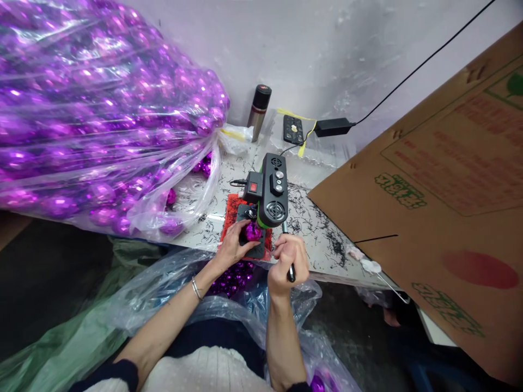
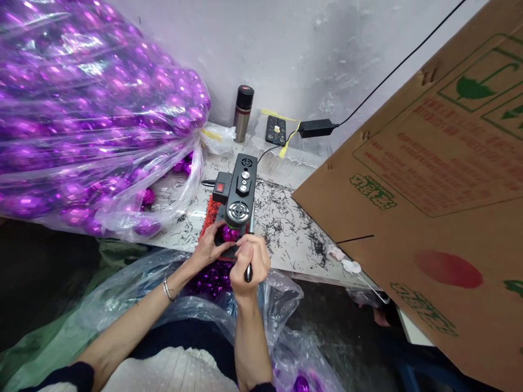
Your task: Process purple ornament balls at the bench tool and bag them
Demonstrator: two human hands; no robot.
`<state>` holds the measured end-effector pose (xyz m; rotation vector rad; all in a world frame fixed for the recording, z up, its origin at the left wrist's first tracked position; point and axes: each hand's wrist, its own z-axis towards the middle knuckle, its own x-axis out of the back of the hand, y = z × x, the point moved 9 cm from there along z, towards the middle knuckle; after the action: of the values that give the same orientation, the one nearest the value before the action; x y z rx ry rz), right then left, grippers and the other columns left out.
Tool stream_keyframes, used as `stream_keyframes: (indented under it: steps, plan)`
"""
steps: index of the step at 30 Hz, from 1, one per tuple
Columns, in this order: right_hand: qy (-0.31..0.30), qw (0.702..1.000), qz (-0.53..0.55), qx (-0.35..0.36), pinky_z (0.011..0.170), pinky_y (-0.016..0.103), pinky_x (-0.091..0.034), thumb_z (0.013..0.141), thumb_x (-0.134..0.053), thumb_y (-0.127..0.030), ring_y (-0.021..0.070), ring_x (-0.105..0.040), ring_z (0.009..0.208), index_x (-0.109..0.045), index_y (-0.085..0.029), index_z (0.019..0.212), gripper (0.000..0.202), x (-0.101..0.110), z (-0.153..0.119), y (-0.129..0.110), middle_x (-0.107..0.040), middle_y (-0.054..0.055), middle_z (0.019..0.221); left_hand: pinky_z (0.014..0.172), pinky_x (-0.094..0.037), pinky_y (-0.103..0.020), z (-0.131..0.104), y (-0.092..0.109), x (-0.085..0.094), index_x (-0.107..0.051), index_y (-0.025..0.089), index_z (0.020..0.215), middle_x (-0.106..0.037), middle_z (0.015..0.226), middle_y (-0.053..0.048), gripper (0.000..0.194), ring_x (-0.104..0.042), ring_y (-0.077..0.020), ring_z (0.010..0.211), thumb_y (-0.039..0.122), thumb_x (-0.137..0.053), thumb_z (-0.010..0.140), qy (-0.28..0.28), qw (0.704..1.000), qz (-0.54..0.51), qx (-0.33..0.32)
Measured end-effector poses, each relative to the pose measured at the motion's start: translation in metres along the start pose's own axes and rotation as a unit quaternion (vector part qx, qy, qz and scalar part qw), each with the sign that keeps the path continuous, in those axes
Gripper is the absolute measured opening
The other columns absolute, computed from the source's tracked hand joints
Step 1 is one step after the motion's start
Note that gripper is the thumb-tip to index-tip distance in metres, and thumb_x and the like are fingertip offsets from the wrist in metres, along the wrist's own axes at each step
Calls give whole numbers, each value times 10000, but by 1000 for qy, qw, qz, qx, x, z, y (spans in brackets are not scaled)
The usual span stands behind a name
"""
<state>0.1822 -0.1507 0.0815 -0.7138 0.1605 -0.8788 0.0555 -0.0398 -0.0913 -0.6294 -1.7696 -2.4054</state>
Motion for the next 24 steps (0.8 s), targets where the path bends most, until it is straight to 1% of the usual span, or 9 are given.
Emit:
stream_keyframes:
  steps: [4, 7, 9, 12, 15, 19, 24]
  plan:
    - [13, 1000, -4, 21, 623, 301, -514, 1108, -423, -243, 138, -622, 683, -553, -237, 767, 365, -5, -24, 16, -602, -5, 776, 1174, -552, -548, -1, 0, 0, -660, 245, 1398, -743, 1413, -142, 626, -695, -364, 1360, 420, -922, 857, -3, 1000, 3, -2]
    - [23, 999, 10, 32, 591, 297, -496, 1115, -410, -273, 129, -593, 649, -539, -241, 774, 365, -7, -34, 25, -588, -9, 794, 1171, -555, -545, -1, 0, 0, -667, 241, 1382, -747, 1406, -146, 617, -699, -366, 1352, 421, -926, 852, -3, 1000, 3, -4]
    - [28, 999, 21, 38, 593, 296, -494, 1119, -408, -281, 126, -587, 643, -531, -242, 772, 370, -8, -35, 28, -581, -14, 793, 1167, -558, -546, -1, 0, 0, -672, 245, 1373, -752, 1396, -143, 609, -703, -366, 1345, 423, -927, 849, -3, 1000, 6, -3]
    - [33, 998, 16, 45, 644, 316, -522, 1130, -387, -290, 128, -595, 646, -514, -244, 777, 378, -8, -35, 28, -571, -20, 784, 1165, -563, -545, 0, 1, 0, -677, 250, 1375, -759, 1388, -140, 609, -711, -364, 1337, 423, -929, 848, -2, 1000, 12, -10]
    - [35, 998, 12, 48, 671, 334, -537, 1135, -375, -293, 130, -596, 644, -497, -247, 780, 379, -9, -35, 28, -566, -24, 779, 1159, -570, -543, 0, 4, 0, -671, 247, 1388, -767, 1376, -141, 607, -726, -358, 1319, 411, -921, 859, 0, 999, 26, -28]
    - [43, 997, 35, 58, 693, 347, -537, 1130, -384, -260, 126, -582, 649, -497, -245, 770, 377, -9, -36, 30, -560, -29, 778, 1132, -591, -532, -2, 8, 1, -656, 243, 1399, -778, 1353, -132, 593, -751, -343, 1275, 398, -902, 882, 13, 997, 55, -59]
    - [40, 997, 44, 57, 676, 349, -514, 1121, -374, -234, 129, -567, 652, -492, -244, 767, 374, -9, -40, 33, -555, -24, 787, 1103, -611, -526, -3, 9, 1, -644, 243, 1405, -786, 1337, -132, 581, -761, -341, 1260, 394, -887, 900, 23, 994, 65, -81]
